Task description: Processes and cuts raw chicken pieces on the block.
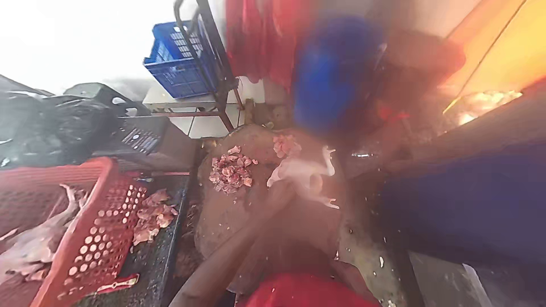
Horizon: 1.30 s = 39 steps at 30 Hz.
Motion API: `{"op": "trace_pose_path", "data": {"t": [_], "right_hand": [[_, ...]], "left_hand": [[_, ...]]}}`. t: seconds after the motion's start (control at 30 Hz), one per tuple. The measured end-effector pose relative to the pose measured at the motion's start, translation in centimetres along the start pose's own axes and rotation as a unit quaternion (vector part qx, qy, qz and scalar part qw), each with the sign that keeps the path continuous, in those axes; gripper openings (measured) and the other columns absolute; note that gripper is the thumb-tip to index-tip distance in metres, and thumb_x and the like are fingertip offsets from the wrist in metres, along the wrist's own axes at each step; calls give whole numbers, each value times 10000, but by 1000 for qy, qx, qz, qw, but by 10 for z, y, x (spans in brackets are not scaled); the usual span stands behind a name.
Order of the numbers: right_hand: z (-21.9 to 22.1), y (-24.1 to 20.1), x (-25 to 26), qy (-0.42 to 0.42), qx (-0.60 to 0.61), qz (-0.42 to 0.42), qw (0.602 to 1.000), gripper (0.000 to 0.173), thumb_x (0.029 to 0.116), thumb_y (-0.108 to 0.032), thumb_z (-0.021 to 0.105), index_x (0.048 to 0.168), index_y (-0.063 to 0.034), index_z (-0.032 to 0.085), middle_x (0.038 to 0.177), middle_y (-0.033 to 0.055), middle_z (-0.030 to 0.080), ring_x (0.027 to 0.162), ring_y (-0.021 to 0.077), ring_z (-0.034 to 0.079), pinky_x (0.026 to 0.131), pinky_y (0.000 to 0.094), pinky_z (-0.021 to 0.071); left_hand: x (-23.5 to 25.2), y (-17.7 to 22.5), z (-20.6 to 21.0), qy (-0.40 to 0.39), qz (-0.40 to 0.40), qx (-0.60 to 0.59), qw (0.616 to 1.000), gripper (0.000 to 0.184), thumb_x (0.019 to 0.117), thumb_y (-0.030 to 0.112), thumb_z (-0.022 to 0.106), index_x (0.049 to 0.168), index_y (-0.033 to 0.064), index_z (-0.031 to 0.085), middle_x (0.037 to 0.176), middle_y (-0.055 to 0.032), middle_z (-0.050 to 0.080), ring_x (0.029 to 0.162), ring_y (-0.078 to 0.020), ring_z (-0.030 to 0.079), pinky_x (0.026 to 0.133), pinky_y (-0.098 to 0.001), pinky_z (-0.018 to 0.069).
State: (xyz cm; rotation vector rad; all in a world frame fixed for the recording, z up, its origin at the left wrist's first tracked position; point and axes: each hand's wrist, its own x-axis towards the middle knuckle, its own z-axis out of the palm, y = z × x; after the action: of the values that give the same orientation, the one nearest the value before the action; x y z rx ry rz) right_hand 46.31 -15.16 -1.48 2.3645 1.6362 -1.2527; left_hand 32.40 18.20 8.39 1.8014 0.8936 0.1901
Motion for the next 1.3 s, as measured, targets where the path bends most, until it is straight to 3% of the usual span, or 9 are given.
{"op": "trace_pose_path", "data": {"t": [0.13,0.27,0.43,0.53,0.73,0.9,1.03,1.17,1.3], "right_hand": [[-22,-6,2,-49,-101,-30,993,308,992,-321,622,1209,-113,688,1148,150,733,1095,362,697,938,593,534],[-17,-7,5,-27,-130,-35,990,275,983,-299,614,1200,-153,697,1140,145,735,1092,378,694,921,631,532],[-11,-22,-1,13,-123,-25,992,268,1007,-323,587,1168,-152,718,1094,149,743,1046,374,705,902,620,535],[-3,-23,-7,-1,-159,-11,987,303,992,-336,591,1252,-201,668,1104,130,746,1036,367,714,888,619,550],[1,-8,-52,-59,-109,-2,992,359,992,-437,604,1247,-201,696,1154,113,742,1087,345,703,907,627,538],[3,19,-80,-88,8,25,996,421,1037,-469,536,1268,-147,677,1075,169,740,1028,368,709,908,629,529],[18,47,-85,-58,89,29,994,390,1024,-427,590,1212,-102,695,977,182,727,929,355,704,872,593,538],[22,35,-75,2,152,22,988,332,1042,-332,585,1188,-50,679,910,185,692,849,331,675,824,551,533],[9,-11,-57,63,218,-5,974,384,1049,-390,546,1191,-56,672,834,138,652,752,261,627,747,502,521]], "left_hand": [[-8,12,50,-212,-184,-47,959,773,1041,674,320,1094,13,717,926,-119,751,795,-233,727,770,-432,590],[-8,-19,107,-183,-256,-318,894,838,993,752,327,1222,17,655,1037,-153,748,889,-274,736,805,-438,594],[3,13,147,-30,-246,-484,839,681,1076,606,303,1352,48,580,1161,-140,718,1005,-256,710,874,-420,570],[20,12,162,89,-243,-528,809,442,1105,403,417,1291,42,593,1049,-131,715,902,-228,710,796,-393,594],[-55,56,85,20,-182,-598,781,347,1115,351,379,1179,63,562,819,-60,644,673,-143,648,639,-275,577],[-144,55,2,27,-108,-451,886,281,1109,210,368,1106,53,602,889,-30,657,768,-130,649,740,-316,579],[-205,2,-14,5,-81,-300,951,146,973,144,520,1042,70,626,878,-29,704,789,-149,679,734,-356,582],[-241,-70,-6,47,-183,-92,978,333,972,182,652,1257,16,613,1049,-114,705,945,-203,686,884,-436,570],[-253,-134,1,193,-213,124,950,379,929,293,736,1213,43,701,1196,-201,699,1146,-353,663,1022,-596,500]]}}
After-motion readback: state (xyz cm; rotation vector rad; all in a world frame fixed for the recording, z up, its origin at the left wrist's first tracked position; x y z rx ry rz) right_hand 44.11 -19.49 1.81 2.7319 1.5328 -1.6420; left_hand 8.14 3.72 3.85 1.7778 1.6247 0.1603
